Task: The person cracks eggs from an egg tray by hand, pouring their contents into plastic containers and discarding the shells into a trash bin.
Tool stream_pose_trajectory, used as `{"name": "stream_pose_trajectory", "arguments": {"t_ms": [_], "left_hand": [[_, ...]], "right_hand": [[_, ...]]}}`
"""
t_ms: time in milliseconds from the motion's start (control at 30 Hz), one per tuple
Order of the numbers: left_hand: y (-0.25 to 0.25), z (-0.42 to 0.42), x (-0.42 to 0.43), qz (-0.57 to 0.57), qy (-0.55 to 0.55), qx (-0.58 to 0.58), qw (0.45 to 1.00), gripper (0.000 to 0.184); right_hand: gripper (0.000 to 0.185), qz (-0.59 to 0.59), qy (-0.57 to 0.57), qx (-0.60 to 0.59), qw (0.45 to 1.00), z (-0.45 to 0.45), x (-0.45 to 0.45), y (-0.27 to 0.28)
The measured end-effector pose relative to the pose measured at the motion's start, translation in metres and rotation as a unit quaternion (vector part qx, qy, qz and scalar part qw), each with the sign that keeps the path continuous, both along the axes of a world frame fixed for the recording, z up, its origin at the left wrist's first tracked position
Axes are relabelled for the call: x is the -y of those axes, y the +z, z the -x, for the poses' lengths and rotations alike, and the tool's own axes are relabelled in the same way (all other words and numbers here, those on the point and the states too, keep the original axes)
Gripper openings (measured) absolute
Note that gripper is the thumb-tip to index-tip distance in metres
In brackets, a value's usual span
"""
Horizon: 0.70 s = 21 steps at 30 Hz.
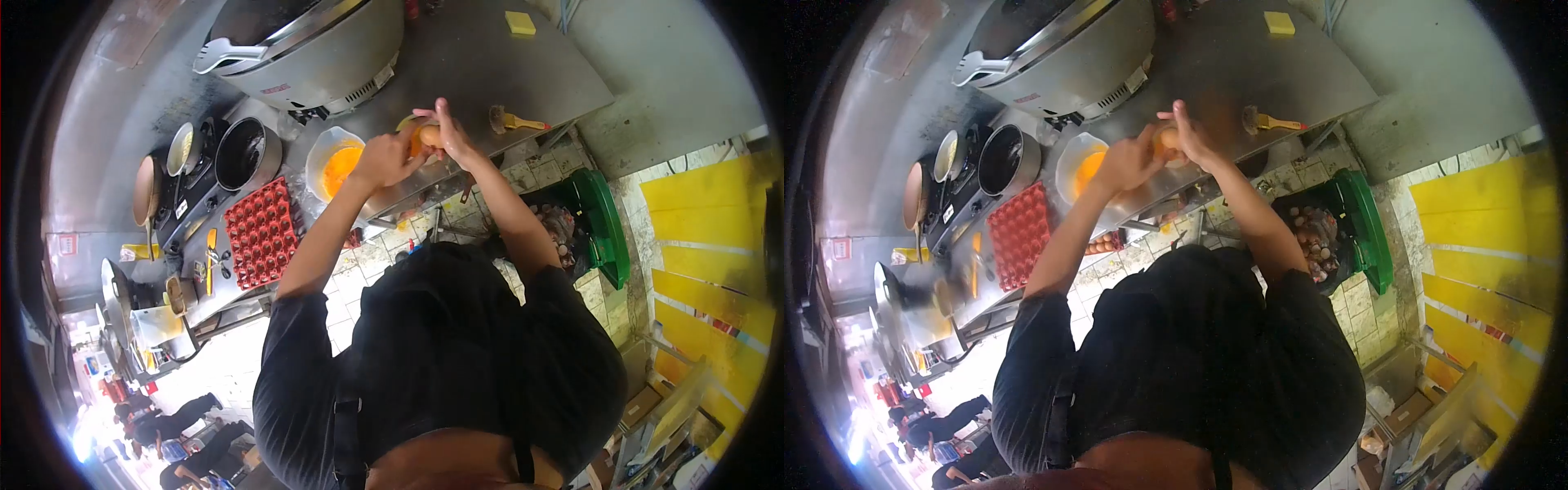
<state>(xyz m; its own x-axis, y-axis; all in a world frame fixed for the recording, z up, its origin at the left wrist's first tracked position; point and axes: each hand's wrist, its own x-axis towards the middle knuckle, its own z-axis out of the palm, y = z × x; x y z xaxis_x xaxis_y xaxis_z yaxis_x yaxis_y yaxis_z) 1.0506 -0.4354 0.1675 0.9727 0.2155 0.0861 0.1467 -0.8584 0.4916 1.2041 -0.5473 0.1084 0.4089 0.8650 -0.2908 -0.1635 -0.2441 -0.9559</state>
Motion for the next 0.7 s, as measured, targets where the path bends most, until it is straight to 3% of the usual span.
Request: {"name": "stream_pose_trajectory", "arguments": {"t_ms": [33, 67, 133, 167, 267, 400, 467, 600, 667, 700], "left_hand": [[-0.004, -0.008, -0.007, -0.039, -0.022, -0.007, 0.999, 0.057], [-0.009, -0.014, -0.015, -0.043, -0.023, -0.003, 0.999, 0.057], [-0.015, -0.023, -0.026, -0.109, -0.034, -0.024, 0.993, 0.059], [-0.018, -0.025, -0.029, -0.111, -0.037, -0.021, 0.993, 0.059], [-0.021, -0.028, -0.034, -0.113, -0.038, -0.001, 0.993, 0.054], [-0.032, -0.036, -0.045, -0.135, -0.047, -0.077, 0.987, 0.052], [-0.039, -0.040, -0.049, -0.142, -0.048, -0.095, 0.984, 0.051], [-0.043, -0.044, -0.054, -0.138, -0.057, -0.077, 0.986, 0.049], [-0.040, -0.045, -0.055, -0.139, -0.058, -0.070, 0.986, 0.049], [-0.038, -0.044, -0.057, -0.152, -0.060, -0.085, 0.983, 0.048]], "right_hand": [[0.086, -0.103, -0.085, 0.046, 0.990, 0.009, -0.019, -0.008], [0.086, -0.108, -0.086, 0.050, 0.989, 0.008, -0.030, -0.015], [0.088, -0.082, -0.103, 0.090, 0.987, 0.000, -0.044, -0.019], [0.086, 0.016, -0.063, 0.034, 0.997, -0.005, -0.043, -0.018], [0.083, 0.008, -0.031, 0.054, 0.998, -0.004, -0.047, -0.015], [0.086, 0.069, -0.016, 0.092, 0.993, -0.010, -0.058, -0.020], [0.091, 0.083, -0.062, 0.186, 0.977, -0.012, -0.066, -0.027], [0.100, 0.125, -0.021, 0.164, 0.978, -0.021, -0.067, -0.020], [0.102, 0.134, -0.009, 0.304, 0.943, -0.025, -0.066, -0.017], [0.102, 0.135, -0.009, 0.304, 0.943, -0.025, -0.066, -0.018]]}}
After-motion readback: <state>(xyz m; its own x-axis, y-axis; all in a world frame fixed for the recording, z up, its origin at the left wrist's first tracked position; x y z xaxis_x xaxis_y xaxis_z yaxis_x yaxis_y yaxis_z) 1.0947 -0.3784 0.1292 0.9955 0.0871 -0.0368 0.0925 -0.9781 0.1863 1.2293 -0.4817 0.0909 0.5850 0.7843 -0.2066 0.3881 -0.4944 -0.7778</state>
